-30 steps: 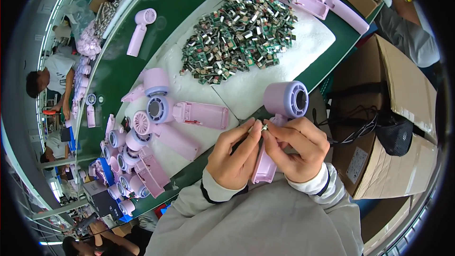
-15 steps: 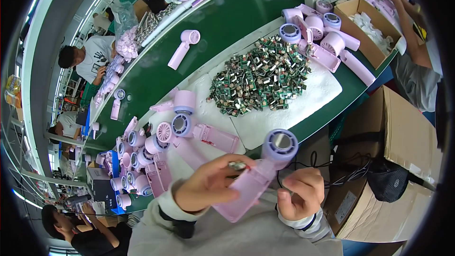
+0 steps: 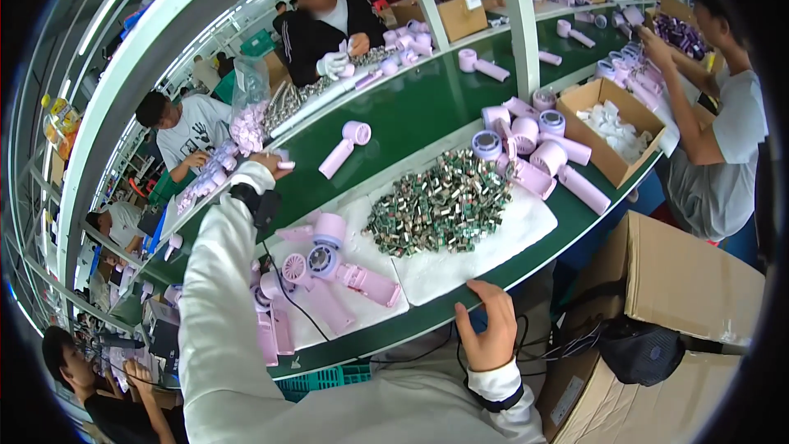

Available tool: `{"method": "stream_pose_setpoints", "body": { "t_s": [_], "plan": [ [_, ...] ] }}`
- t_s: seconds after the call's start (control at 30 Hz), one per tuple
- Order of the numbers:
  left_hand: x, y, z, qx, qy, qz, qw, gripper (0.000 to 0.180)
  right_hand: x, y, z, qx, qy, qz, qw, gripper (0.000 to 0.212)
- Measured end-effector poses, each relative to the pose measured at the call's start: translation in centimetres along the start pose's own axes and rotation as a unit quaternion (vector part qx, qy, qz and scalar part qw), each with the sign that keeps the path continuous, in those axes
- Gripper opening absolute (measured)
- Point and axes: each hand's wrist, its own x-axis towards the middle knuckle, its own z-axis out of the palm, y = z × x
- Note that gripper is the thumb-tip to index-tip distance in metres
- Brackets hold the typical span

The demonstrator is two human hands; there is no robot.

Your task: The person assembles a handheld fan by connecting a circuit board to internal wires and fitting it into the handle. They then snap a fan cover onto the housing before placing the assembled fan onto the table.

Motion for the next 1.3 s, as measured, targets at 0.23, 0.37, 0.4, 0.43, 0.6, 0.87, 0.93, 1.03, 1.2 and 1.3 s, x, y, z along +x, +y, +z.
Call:
{"method": "stream_pose_setpoints", "body": {
  "t_s": [0.23, 0.37, 0.4, 0.43, 0.6, 0.87, 0.93, 1.03, 1.2, 1.3],
  "plan": [
    [3.5, 10.8, 5.1, 0.066, 0.217, -0.185, 0.956, 0.053, -0.4, 0.9, -0.4, -0.073, -0.034, -0.005, 0.997, 0.021],
    [4.7, 17.3, 3.3, -0.054, 0.032, -0.006, 0.998, 0.044, 0.0, 0.8, -0.3, -0.064, -0.040, 0.036, 0.997, 0.016],
    [5.0, 17.7, 3.4, -0.057, 0.031, -0.009, 0.998, 0.044, 0.0, 0.8, -0.2, -0.070, -0.041, 0.028, 0.996, 0.016],
    [5.2, 18.2, 3.5, -0.057, 0.018, -0.023, 0.998, 0.043, 0.1, 0.8, -0.2, -0.077, -0.042, 0.019, 0.996, 0.017],
    [5.8, 22.0, 1.6, 0.032, 0.023, -0.036, 0.999, 0.048, 0.0, 0.9, 0.0, -0.084, -0.050, 0.029, 0.995, 0.017],
    [-3.0, 28.3, -5.6, 0.143, 0.186, 0.174, 0.956, 0.017, -0.1, 0.3, -0.3, -0.098, -0.055, 0.022, 0.993, 0.019],
    [-6.8, 31.9, -7.1, 0.066, 0.206, 0.238, 0.947, 0.016, -0.2, -0.1, -0.4, -0.109, -0.038, 0.025, 0.993, 0.020],
    [-13.1, 36.1, -6.6, 0.060, 0.208, 0.355, 0.910, 0.013, -0.2, -1.6, -0.9, -0.120, -0.019, 0.015, 0.993, 0.021],
    [-19.7, 39.8, -3.1, 0.105, 0.187, 0.510, 0.833, 0.017, 0.4, -4.1, -1.8, -0.081, 0.005, 0.018, 0.997, 0.028],
    [-20.4, 40.8, 0.4, 0.051, 0.168, 0.546, 0.819, 0.018, 0.3, -4.4, -1.1, 0.028, -0.029, 0.136, 0.990, 0.030]
  ]
}}
